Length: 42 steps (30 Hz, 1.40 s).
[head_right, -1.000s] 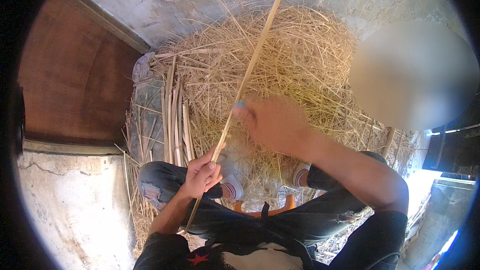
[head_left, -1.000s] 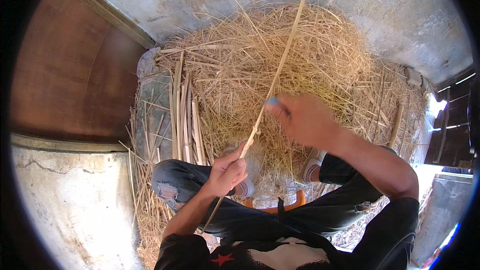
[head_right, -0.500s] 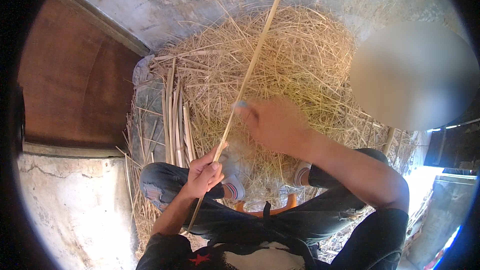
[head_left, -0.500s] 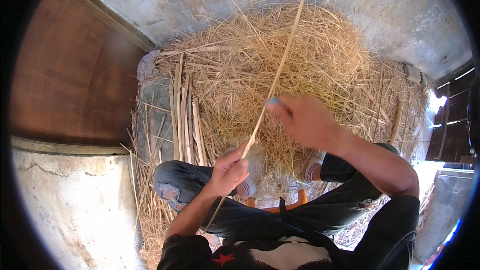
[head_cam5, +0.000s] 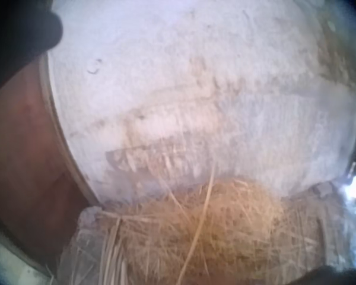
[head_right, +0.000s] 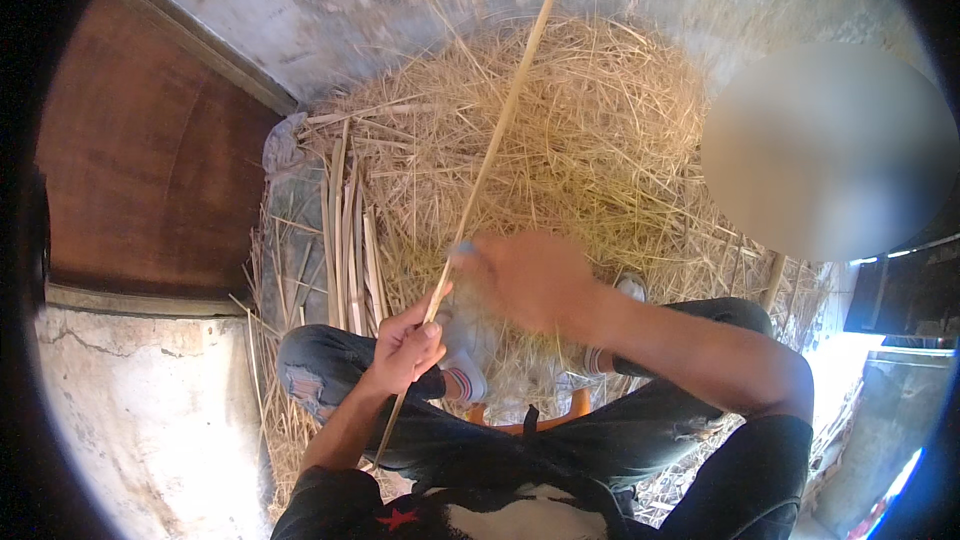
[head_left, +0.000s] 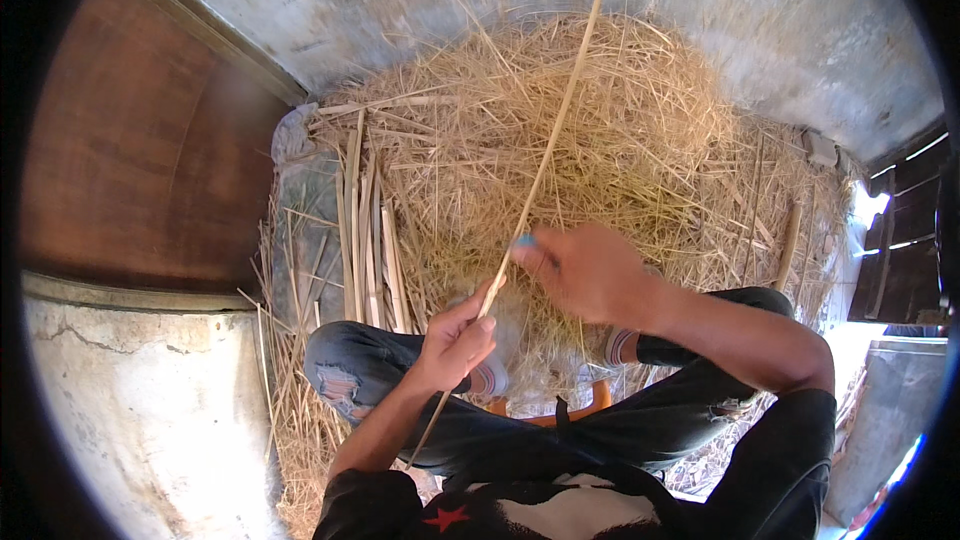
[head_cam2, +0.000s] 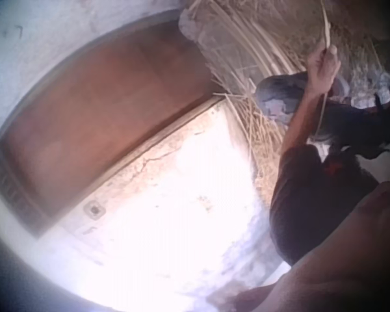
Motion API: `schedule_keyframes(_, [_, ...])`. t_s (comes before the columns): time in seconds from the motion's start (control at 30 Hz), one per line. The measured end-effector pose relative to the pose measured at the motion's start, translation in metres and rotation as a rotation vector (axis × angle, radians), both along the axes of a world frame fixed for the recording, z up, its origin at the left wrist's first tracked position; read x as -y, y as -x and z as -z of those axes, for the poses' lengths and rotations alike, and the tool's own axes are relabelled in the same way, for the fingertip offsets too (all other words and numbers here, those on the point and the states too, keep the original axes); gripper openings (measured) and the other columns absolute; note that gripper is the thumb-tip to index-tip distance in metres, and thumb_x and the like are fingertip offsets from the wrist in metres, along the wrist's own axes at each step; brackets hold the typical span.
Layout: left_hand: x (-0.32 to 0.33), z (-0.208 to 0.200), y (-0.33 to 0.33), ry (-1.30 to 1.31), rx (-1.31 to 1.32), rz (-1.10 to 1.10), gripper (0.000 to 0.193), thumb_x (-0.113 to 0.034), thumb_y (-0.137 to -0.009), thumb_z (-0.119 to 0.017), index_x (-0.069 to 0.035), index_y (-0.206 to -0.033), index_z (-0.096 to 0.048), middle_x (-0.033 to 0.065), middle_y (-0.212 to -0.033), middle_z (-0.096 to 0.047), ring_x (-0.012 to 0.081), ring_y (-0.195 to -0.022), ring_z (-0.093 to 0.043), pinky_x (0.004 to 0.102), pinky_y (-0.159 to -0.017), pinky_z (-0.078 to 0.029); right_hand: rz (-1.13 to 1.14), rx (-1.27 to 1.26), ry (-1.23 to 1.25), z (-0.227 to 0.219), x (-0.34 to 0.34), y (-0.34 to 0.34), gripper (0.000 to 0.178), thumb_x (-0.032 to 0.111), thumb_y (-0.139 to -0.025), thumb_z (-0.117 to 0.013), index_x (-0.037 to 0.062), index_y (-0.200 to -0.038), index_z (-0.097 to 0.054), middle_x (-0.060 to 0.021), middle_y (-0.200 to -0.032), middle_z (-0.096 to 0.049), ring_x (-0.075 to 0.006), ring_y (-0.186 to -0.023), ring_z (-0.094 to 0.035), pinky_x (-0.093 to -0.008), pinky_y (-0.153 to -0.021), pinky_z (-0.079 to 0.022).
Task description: The person sits on a small stool and uses a blue utility knife to shave a long, thin wooden stick. They hold the stick with their left hand and scrape the blade along its length to remove the outer layer, repeating the motion continuously.
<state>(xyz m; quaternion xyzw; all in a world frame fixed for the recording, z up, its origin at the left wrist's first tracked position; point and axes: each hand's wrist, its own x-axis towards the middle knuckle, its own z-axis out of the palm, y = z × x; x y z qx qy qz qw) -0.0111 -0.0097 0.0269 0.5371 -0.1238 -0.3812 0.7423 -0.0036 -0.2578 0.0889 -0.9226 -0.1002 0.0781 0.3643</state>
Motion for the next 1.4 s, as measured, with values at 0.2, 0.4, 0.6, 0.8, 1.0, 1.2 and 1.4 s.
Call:
schedule_keyframes(0.2, [-0.002,0.005,0.001,0.013,0.060,0.033,0.055,-0.009,-0.105,-0.048,0.000,-0.156,-0.030,-0.0069,-0.061,-0.036,0.0024,-0.048,-0.032,0.0226,-0.046,-0.027,-0.136,-0.093,-0.215,0.017,-0.003,0.009,0.042,0.041,-0.103,-0.052,0.0025,-0.092,-0.064,-0.0217,-0.067,-0.061,-0.0389,-0.059,-0.060,-0.0462,-0.058,-0.049])
schedule_keyframes(0.4, [0.001,0.001,0.001,-0.012,0.045,0.039,0.056,-0.009,-0.106,-0.050,0.000,-0.156,-0.029,-0.0071,-0.064,-0.040,0.0018,-0.050,-0.035,0.0221,-0.047,-0.027,-0.120,-0.109,-0.303,0.007,0.019,-0.008,0.042,0.041,-0.100,-0.060,-0.0006,-0.092,-0.064,-0.0158,-0.062,-0.055,-0.0242,-0.054,-0.052,-0.0387,-0.054,-0.044])
schedule_keyframes(0.6, [0.001,0.000,0.001,-0.148,0.176,-0.002,0.058,-0.007,-0.103,-0.055,0.002,-0.155,-0.032,-0.0076,-0.067,-0.040,0.0010,-0.056,-0.036,0.0208,-0.051,-0.028,0.184,-0.004,-0.301,-0.008,0.028,-0.019,0.032,0.033,-0.090,-0.076,0.0016,-0.088,-0.067,-0.0029,-0.059,-0.050,-0.0107,-0.055,-0.048,-0.0337,-0.050,-0.039])
schedule_keyframes(0.8, [0.009,0.007,0.003,-0.266,0.357,-0.089,0.060,0.002,-0.096,-0.062,0.003,-0.152,-0.039,-0.0084,-0.071,-0.040,0.0022,-0.061,-0.037,0.0217,-0.055,-0.030,0.080,-0.248,-0.311,0.019,0.008,-0.006,0.032,0.029,-0.089,-0.076,0.0018,-0.078,-0.066,-0.0006,-0.054,-0.047,-0.0083,-0.052,-0.043,-0.0331,-0.048,-0.036])
schedule_keyframes(1.0, [0.007,0.020,-0.001,-0.350,0.584,-0.067,0.063,0.001,-0.098,-0.060,0.000,-0.155,-0.034,-0.0076,-0.080,-0.053,-0.0006,-0.064,-0.043,0.0181,-0.057,-0.037,0.087,-0.135,-0.380,0.029,-0.004,0.000,0.040,0.027,-0.091,-0.074,-0.0015,-0.068,-0.057,-0.0073,-0.049,-0.042,-0.0140,-0.047,-0.040,-0.0368,-0.047,-0.036])
schedule_keyframes(1.2, [0.008,0.020,0.001,-0.446,0.639,-0.110,0.061,-0.001,-0.093,-0.068,0.003,-0.149,-0.043,-0.0033,-0.077,-0.053,0.0045,-0.064,-0.045,0.0232,-0.058,-0.039,0.061,-0.105,-0.358,0.023,-0.005,0.003,0.034,0.023,-0.088,-0.073,-0.0010,-0.069,-0.057,-0.0100,-0.053,-0.045,-0.0184,-0.048,-0.041,-0.0369,-0.049,-0.039])
schedule_keyframes(1.4, [0.014,0.009,0.001,-0.338,0.405,-0.218,0.061,-0.002,-0.092,-0.070,0.006,-0.147,-0.045,-0.0019,-0.083,-0.056,0.0032,-0.070,-0.048,0.0213,-0.061,-0.041,-0.006,-0.087,-0.293,0.021,-0.001,0.005,0.027,0.028,-0.089,-0.067,0.0014,-0.086,-0.063,-0.0200,-0.068,-0.061,-0.0368,-0.065,-0.061,-0.0478,-0.061,-0.048])
